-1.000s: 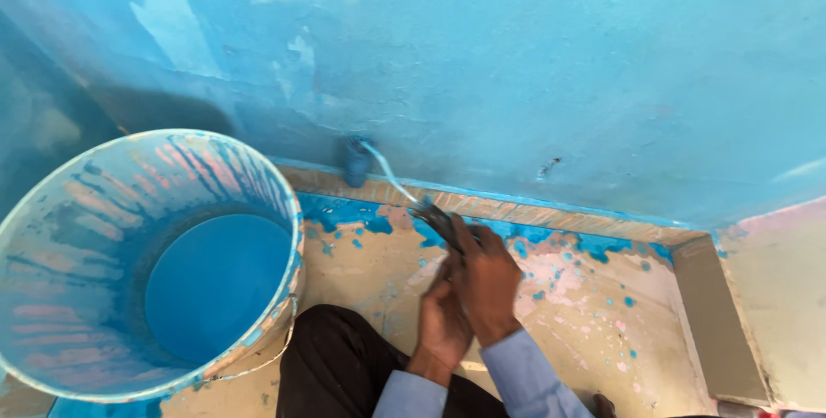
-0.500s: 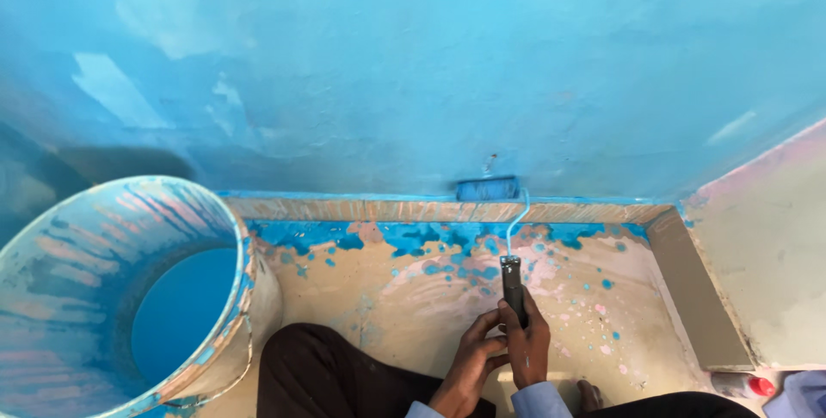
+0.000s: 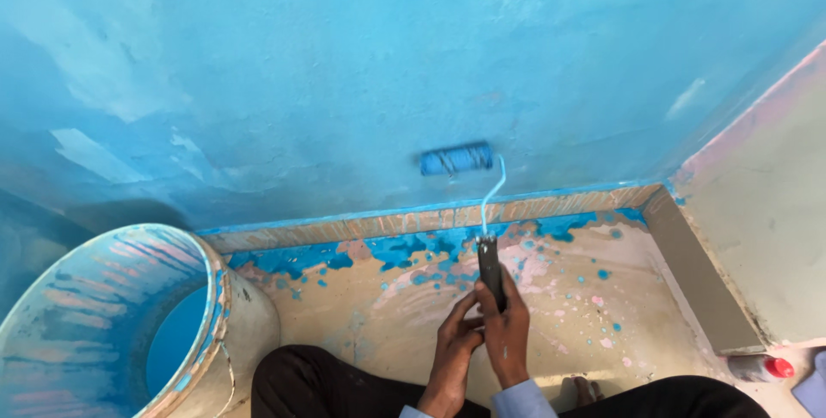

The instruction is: The person sits on the floor of a room and paints the lower section of a wall blue using a paint roller. They repeatedly roll blue paint over the wall surface, reloading the roller from a bucket of blue paint, and continue coating the wall near the floor edge.

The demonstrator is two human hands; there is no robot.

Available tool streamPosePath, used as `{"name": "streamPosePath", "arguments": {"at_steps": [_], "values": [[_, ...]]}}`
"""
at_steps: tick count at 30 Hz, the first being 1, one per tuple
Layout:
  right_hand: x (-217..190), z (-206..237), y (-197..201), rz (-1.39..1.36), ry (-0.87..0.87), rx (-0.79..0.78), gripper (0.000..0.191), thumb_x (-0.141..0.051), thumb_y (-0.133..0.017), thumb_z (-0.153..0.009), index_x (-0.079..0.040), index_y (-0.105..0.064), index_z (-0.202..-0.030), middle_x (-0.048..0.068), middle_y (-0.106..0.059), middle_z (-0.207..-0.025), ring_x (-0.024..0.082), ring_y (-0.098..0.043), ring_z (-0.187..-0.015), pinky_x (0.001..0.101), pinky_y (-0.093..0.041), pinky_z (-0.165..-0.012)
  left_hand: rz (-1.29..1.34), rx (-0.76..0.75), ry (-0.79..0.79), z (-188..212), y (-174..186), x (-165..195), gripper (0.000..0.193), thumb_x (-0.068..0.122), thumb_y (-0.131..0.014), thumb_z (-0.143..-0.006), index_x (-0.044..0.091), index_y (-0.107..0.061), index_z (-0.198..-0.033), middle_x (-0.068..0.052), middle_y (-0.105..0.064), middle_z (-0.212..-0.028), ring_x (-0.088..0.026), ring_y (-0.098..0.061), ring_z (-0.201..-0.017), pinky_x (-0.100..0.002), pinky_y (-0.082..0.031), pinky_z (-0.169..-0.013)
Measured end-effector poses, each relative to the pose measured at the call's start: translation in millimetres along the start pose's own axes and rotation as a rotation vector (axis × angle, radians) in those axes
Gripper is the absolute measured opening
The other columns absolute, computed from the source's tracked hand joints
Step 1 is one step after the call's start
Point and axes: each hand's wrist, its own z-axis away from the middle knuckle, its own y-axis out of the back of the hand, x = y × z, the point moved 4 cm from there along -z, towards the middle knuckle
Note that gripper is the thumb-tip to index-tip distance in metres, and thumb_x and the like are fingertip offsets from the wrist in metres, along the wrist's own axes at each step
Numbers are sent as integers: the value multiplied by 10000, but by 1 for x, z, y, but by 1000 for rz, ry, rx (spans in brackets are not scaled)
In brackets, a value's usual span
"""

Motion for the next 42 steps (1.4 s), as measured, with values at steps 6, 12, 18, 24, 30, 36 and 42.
{"name": "streamPosePath", "arguments": {"at_steps": [6, 12, 18, 24, 30, 36, 42], "values": [[20, 13, -1, -125, -212, 44, 601, -252, -687, -910, -44, -545, -1455, 58, -691, -910, 157, -623, -721, 332, -560, -638, -14, 54, 126, -7, 15, -35, 647, -9, -491, -861, 120, -534, -1494, -199, -679, -1115, -212, -691, -1018, -354, -557, -979], [2, 12, -2, -134, -164, 65, 606, -244, -682, -902, -45, -549, -1459, 78, -685, -876, 169, -626, -673, 346, -546, -575, -96, -33, -51, -4, 10, -19, 702, -44, -505, -804, 99, -525, -1491, -39, -541, -1398, -190, -586, -1111, -332, -547, -958], [-8, 18, 1, -21, -71, 122, 560, -250, -691, -904, -33, -592, -1410, 80, -715, -858, 145, -648, -657, 327, -547, -534, -46, -64, -61, -3, 2, -17, 698, -40, -520, -821, 87, -516, -1508, -55, -534, -1429, -197, -579, -1137, -323, -545, -960], [-2, 16, 6, 37, 33, 123, 527, -254, -693, -920, -11, -616, -1381, 79, -717, -847, 119, -627, -688, 319, -533, -564, -21, -108, -89, -8, 12, -41, 737, -36, -524, -808, 80, -481, -1535, -86, -551, -1441, -206, -596, -1167, -318, -539, -971], [19, 6, 3, 49, -8, 130, 547, -252, -714, -894, -28, -635, -1387, 91, -708, -818, 150, -606, -643, 324, -528, -572, 52, -206, -124, -32, 26, -69, 794, -49, -516, -807, 61, -419, -1587, -178, -572, -1423, -253, -651, -1153, -317, -556, -989], [52, -11, 8, -42, -95, 101, 605, -245, -722, -854, -36, -602, -1409, 120, -749, -832, 200, -652, -626, 357, -551, -561, 31, -225, -112, -42, 20, -82, 800, -31, -534, -799, 64, -408, -1583, -161, -540, -1456, -271, -631, -1202, -334, -550, -1007], [82, -37, 5, -75, -46, 79, 610, -247, -735, -862, -24, -602, -1415, 167, -775, -883, 218, -695, -693, 359, -583, -622, 13, -247, -116, -59, -1, -44, 806, -13, -552, -792, 68, -397, -1579, -143, -508, -1490, -289, -611, -1250, -351, -543, -1024]]}}
